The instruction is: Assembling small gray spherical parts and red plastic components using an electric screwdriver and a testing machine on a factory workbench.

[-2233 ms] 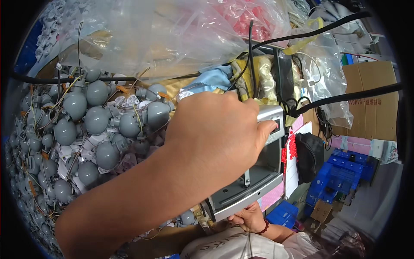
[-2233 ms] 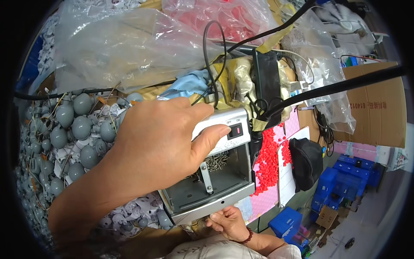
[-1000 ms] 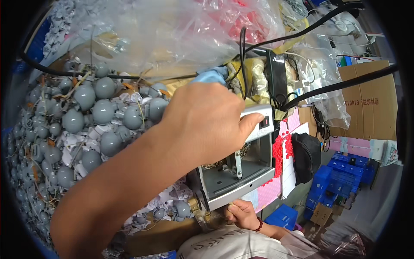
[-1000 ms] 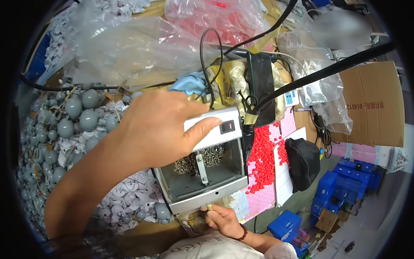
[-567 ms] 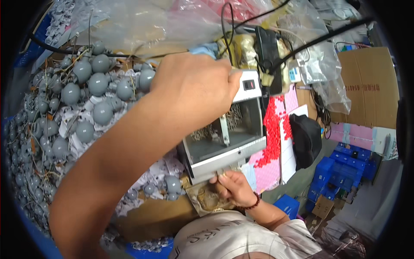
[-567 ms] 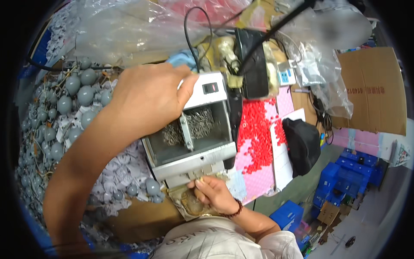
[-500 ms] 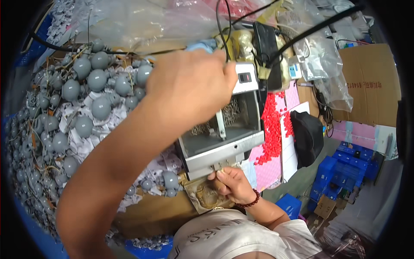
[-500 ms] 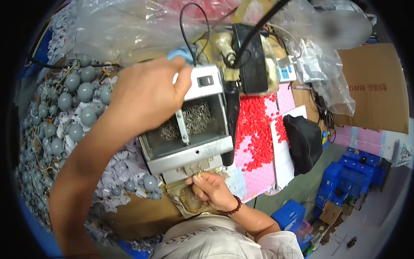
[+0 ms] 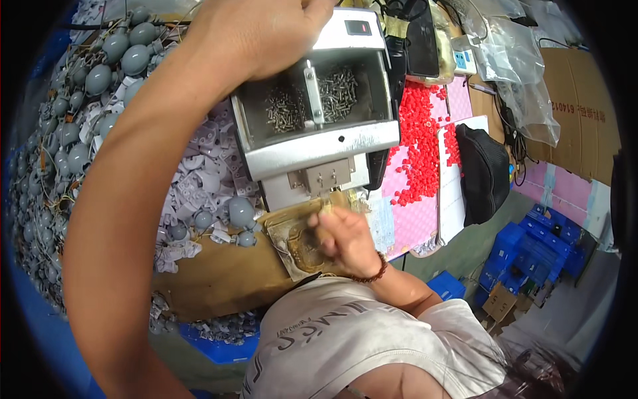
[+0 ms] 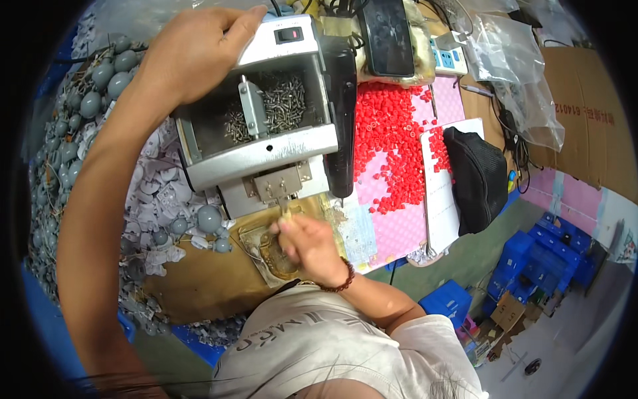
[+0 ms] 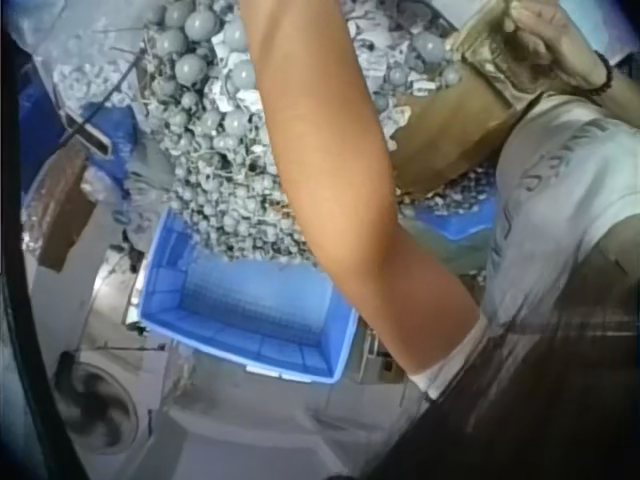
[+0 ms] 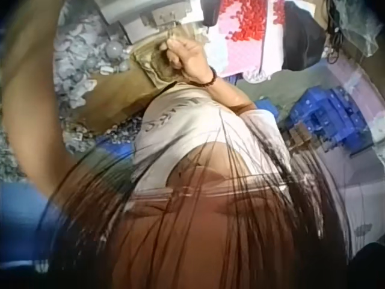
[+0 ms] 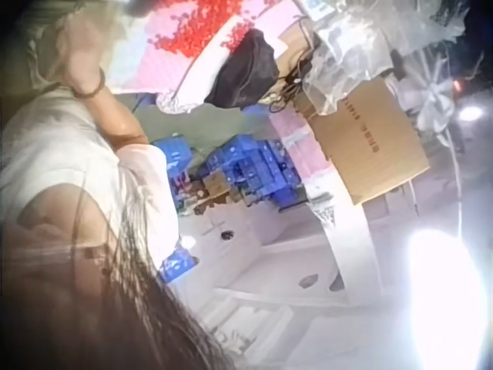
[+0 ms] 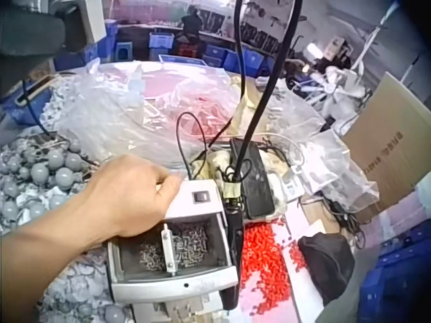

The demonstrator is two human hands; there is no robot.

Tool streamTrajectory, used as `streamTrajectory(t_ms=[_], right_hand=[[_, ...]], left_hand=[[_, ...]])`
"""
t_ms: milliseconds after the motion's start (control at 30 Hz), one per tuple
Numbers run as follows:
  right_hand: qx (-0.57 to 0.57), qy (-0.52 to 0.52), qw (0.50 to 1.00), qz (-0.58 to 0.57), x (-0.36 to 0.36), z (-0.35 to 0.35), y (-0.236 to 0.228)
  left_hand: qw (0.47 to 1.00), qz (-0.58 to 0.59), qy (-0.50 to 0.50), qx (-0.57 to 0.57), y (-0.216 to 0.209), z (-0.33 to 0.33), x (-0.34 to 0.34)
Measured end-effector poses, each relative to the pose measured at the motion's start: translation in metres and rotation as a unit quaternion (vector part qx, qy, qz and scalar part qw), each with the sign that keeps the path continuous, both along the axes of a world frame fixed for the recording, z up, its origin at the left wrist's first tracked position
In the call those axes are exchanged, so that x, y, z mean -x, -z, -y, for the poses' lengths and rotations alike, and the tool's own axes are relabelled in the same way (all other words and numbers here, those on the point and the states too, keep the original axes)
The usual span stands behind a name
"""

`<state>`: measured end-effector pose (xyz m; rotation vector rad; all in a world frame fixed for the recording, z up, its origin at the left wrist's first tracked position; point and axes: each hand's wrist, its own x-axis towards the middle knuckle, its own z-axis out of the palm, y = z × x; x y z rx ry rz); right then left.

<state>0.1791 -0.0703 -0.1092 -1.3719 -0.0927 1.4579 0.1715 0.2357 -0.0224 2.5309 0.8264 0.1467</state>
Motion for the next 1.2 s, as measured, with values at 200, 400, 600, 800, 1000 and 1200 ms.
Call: streamTrajectory(t_ms=[200, 400, 600, 800, 1000, 1200], right_hand=[[0.036, -0.129, 0.99, 0.035, 0.009, 0.077, -0.015], [-0.074, -0.236, 0.93, 0.27, -0.032, 0.08, -0.043], [-0.175, -0.263, 0.907, 0.279, -0.129, 0.016, -0.145], [-0.265, -0.168, 0.949, 0.04, -0.156, -0.06, -0.198], [-0.244, -0.235, 0.894, 0.292, -0.158, -0.117, -0.199], [-0.395, -0.273, 0.754, 0.448, -0.175, -0.156, -0.186]], left_hand=[[0.998, -0.021, -0.012, -0.052, 0.009, 0.001, 0.01], [0.996, 0.073, 0.025, -0.034, 0.006, -0.009, -0.016], [0.995, 0.102, 0.012, -0.002, 0.006, -0.012, -0.011], [0.986, 0.157, 0.021, 0.054, 0.006, -0.016, -0.003], [0.981, 0.169, 0.055, 0.077, 0.011, -0.023, -0.003], [0.975, 0.196, 0.099, 0.046, 0.018, -0.027, -0.002]])
